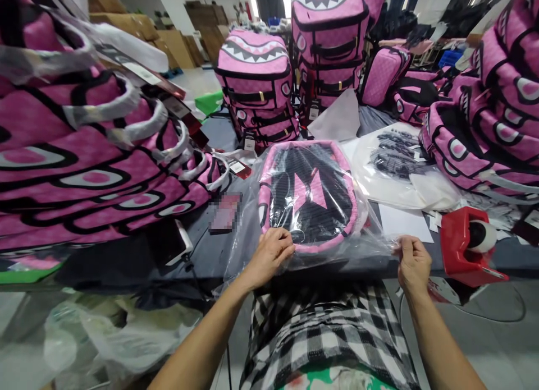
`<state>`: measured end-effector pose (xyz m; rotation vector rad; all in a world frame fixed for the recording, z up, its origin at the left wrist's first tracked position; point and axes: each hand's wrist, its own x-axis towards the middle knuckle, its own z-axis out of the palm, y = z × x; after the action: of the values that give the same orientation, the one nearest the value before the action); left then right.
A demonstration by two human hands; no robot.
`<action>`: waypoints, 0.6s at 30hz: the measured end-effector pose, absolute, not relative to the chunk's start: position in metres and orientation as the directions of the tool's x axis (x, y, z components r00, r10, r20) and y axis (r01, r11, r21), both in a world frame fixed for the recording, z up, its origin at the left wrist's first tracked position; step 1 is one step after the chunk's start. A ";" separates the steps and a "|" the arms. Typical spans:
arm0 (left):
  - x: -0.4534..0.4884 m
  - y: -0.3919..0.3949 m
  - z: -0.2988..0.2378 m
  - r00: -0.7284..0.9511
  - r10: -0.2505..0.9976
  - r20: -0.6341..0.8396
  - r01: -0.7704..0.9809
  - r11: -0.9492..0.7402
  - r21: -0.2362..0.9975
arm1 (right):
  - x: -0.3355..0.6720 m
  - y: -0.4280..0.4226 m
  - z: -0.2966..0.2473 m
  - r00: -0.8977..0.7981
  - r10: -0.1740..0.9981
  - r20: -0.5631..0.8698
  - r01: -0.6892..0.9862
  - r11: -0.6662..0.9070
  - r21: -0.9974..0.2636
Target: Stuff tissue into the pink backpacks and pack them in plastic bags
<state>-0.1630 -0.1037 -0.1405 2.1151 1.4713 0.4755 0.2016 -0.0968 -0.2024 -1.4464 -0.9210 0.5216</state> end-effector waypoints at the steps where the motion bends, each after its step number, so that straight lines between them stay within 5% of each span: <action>1: -0.163 -0.103 -0.140 0.357 0.934 -0.016 0.755 -0.279 0.594 | 0.199 -0.095 -0.203 0.571 0.793 0.213 0.240 0.087 -0.967; 7: -0.164 -0.087 -0.137 0.428 0.901 -0.067 0.761 -0.319 0.565 | 0.191 -0.069 -0.197 0.443 0.870 0.217 0.570 -0.087 -0.817; 13: -0.167 -0.075 -0.134 0.527 0.844 -0.102 0.690 -0.355 0.631 | 0.212 -0.091 -0.180 0.306 0.934 0.186 0.626 -0.050 -0.778; 18: -0.170 -0.074 -0.137 0.524 0.846 -0.095 0.660 -0.334 0.673 | 0.280 -0.149 -0.139 0.436 0.804 0.405 0.777 -0.109 -0.620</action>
<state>-0.1700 -0.0745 -0.1375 2.0969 1.2186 0.3587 0.2800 -0.1491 -0.1395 -1.8799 -1.3403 0.0414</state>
